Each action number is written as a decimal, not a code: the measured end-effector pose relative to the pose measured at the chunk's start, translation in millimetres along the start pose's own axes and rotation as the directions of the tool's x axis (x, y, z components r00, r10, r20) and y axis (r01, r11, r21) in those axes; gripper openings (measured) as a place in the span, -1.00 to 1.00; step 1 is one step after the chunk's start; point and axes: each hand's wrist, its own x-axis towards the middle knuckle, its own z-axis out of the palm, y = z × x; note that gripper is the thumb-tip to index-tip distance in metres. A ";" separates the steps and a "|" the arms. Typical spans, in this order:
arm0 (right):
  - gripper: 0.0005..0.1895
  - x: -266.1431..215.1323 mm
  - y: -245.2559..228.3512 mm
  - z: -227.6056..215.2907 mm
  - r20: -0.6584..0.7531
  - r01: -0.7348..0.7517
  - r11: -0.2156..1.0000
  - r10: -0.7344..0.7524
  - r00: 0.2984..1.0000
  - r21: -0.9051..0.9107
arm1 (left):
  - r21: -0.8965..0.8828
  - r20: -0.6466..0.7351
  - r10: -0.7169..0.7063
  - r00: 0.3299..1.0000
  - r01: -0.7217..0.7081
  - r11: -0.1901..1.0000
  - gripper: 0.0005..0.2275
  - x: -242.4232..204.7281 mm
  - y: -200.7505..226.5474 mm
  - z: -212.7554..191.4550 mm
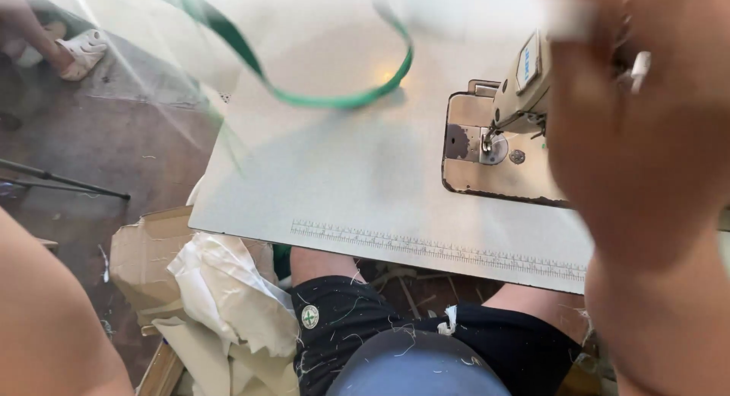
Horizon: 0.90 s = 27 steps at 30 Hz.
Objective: Sewing fabric pieces and straps together using an industrial sewing machine and trimming with scissors to assemble bags.
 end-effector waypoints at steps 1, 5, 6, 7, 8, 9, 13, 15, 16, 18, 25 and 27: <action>-0.83 2.3 -14.0 1.5 0.007 0.000 1.000 0.000 1.000 -0.001 | -0.003 0.006 0.000 1.000 0.000 1.000 -0.46 -21.0 -20.9 66.6; -0.82 -41.2 -38.4 36.8 0.019 0.012 1.000 -0.012 1.000 0.012 | 0.171 -0.501 0.792 0.349 -0.857 0.486 -0.74 -182.2 -32.9 213.6; -0.85 -66.2 -37.4 50.7 0.108 -0.092 0.996 0.091 0.990 0.012 | -0.013 -0.440 0.651 0.619 -0.729 0.684 -0.62 -204.3 -17.1 243.1; -0.85 -88.7 -34.5 61.9 0.120 -0.101 0.995 0.098 0.988 0.016 | -0.020 -0.431 0.647 0.629 -0.723 0.690 -0.62 -198.5 -12.2 259.3; -0.80 -111.3 -31.7 72.1 0.288 -0.155 0.988 0.155 0.945 -0.023 | 0.109 -0.359 0.602 0.713 -0.608 0.786 -0.57 -193.3 -6.9 275.6; -0.75 -132.6 -27.1 81.8 0.439 -0.195 0.978 0.209 0.874 -0.076 | 0.247 -0.305 0.541 0.784 -0.484 0.840 -0.51 -187.2 1.4 290.4; -0.65 -129.4 -20.7 87.7 0.521 -0.320 0.940 0.333 0.786 -0.118 | 0.479 -0.422 0.757 0.499 -0.586 0.654 -0.51 -157.7 15.9 351.6; -0.68 -119.7 -14.6 101.8 0.313 -0.205 0.964 0.249 0.916 -0.168 | 0.451 -0.379 0.770 0.513 -0.624 0.638 -0.35 -164.7 39.7 379.5; -0.68 -129.9 -7.8 113.3 0.321 -0.206 0.965 0.249 0.914 -0.161 | 0.448 -0.377 0.765 0.522 -0.620 0.644 -0.35 -155.4 42.0 392.5; -0.19 -147.8 6.4 139.3 0.588 -0.134 0.953 0.275 0.760 -0.273 | 0.547 -0.268 0.720 0.640 -0.514 0.660 -0.24 -136.6 44.7 415.8; -0.21 -145.5 -14.2 107.4 0.737 -0.129 0.935 0.342 0.583 -0.331 | 0.506 -0.196 0.611 0.767 -0.454 0.733 -0.18 -185.0 57.3 403.8; -0.43 -119.8 -13.9 99.4 0.587 -0.280 0.937 0.349 0.731 -0.209 | 0.560 -0.532 0.734 0.423 -0.474 0.679 -0.34 -162.9 67.0 390.5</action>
